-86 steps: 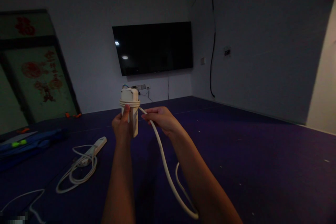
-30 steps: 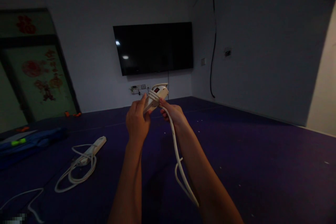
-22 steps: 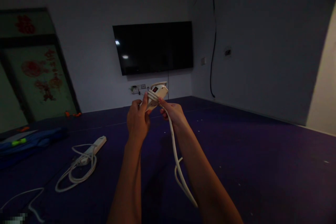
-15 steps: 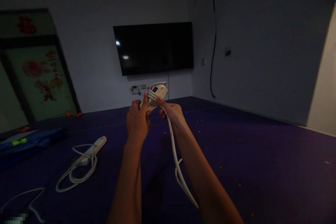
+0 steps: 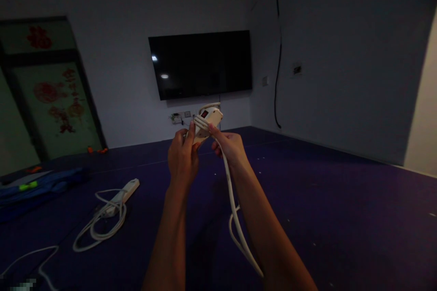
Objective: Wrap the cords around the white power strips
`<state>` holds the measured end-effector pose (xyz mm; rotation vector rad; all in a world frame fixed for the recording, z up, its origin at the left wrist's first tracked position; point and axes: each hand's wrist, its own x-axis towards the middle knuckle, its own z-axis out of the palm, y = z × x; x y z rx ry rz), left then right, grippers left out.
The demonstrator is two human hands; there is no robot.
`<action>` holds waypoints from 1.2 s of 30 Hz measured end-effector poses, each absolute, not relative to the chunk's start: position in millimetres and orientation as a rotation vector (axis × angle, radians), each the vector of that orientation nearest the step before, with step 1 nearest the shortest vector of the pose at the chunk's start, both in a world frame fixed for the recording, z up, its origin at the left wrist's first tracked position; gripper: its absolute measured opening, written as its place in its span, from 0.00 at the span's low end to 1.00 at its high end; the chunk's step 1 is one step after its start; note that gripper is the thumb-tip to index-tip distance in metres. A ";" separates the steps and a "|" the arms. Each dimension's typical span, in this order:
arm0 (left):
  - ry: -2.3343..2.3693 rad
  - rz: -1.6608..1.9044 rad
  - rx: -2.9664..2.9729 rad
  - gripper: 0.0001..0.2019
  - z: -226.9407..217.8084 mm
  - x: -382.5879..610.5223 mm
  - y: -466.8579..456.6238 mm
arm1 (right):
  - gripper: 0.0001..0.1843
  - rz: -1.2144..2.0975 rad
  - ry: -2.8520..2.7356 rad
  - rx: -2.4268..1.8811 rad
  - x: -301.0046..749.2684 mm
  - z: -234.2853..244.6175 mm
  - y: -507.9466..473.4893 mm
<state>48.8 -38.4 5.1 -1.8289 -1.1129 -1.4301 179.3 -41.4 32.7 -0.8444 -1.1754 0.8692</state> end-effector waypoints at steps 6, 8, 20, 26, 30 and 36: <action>-1.094 -1.511 -1.833 0.24 5.7 47.1 -38.0 | 0.29 0.888 -1.166 -0.822 175.8 29.9 -35.7; -1.077 -1.582 -1.851 0.23 6.5 46.3 -38.0 | 0.28 0.905 -1.152 -0.805 175.0 29.1 -34.1; -1.221 -2.040 -2.147 0.26 4.4 27.7 -27.9 | 0.25 0.942 -1.112 -0.875 178.4 19.1 -20.4; -1.198 -2.475 -2.288 0.29 3.7 27.6 -29.4 | 0.23 0.988 -1.101 -0.854 175.1 22.2 -25.4; -1.153 -2.708 -2.392 0.26 5.9 26.5 -33.4 | 0.23 1.013 -1.082 -0.820 174.5 23.4 -27.3; -1.218 -3.161 -2.111 0.24 2.8 24.8 -25.7 | 0.23 1.091 -1.148 -0.775 169.6 22.9 -28.5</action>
